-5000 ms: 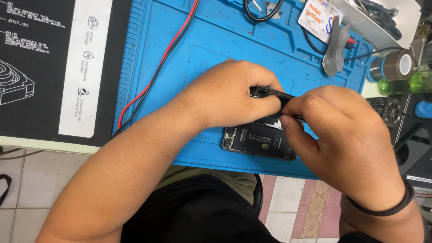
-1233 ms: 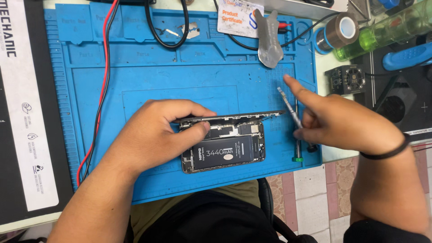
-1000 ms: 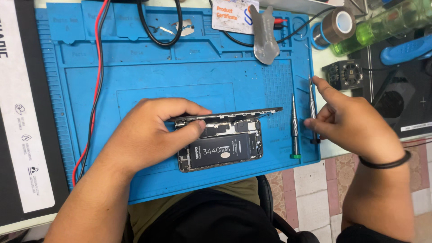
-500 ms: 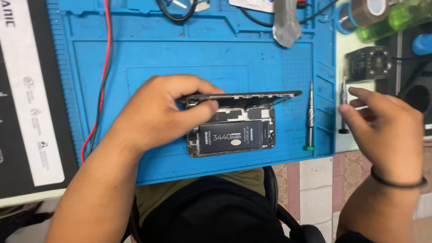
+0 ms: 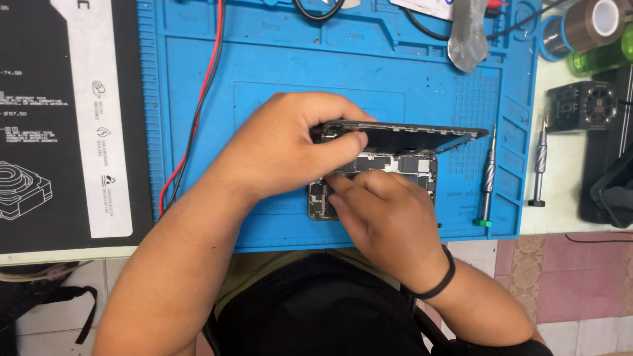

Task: The person uses a screwdriver and tweezers to remove screws and small internal components from a disassembled smartphone. The person then flips the phone over to show the back cover and places it back on the workbench.

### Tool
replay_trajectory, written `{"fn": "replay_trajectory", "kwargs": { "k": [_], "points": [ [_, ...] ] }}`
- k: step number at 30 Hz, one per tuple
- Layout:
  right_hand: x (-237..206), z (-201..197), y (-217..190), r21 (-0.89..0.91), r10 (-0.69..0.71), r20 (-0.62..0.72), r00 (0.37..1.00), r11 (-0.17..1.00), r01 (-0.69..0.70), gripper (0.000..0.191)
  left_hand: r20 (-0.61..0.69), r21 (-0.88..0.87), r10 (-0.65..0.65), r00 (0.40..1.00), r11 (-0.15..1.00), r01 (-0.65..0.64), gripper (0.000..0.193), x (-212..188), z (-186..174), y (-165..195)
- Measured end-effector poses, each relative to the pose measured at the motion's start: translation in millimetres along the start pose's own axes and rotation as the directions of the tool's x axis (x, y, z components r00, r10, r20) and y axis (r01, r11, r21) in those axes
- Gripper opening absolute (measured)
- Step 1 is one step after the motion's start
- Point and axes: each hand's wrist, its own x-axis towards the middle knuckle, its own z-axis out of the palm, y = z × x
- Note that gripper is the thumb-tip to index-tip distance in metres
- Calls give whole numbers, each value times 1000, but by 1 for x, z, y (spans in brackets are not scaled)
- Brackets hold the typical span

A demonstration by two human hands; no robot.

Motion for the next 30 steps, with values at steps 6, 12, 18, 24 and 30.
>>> {"fn": "replay_trajectory", "kwargs": {
  "k": [6, 12, 18, 24, 30],
  "points": [
    [4, 5, 2, -43, -9, -8, 1000, 999, 8, 24, -5, -6, 49, 999, 999, -49, 24, 0, -1, -3],
    [6, -2, 9, -204, -144, 64, 988, 967, 154, 24, -22, 11, 130, 991, 991, -130, 25, 0, -1, -7],
    [6, -5, 11, -267, -179, 122, 976, 941, 206, 34, -15, 11, 102, 995, 995, -101, 25, 1, 0, -8],
    [5, -1, 10, -327, -160, 127, 979, 925, 194, 35, -25, 7, 140, 990, 990, -140, 25, 2, 0, -9],
    [8, -6, 14, -291, -232, 157, 960, 918, 269, 33, -25, 1, 120, 992, 993, -120, 25, 1, 0, -9]
  ]
}}
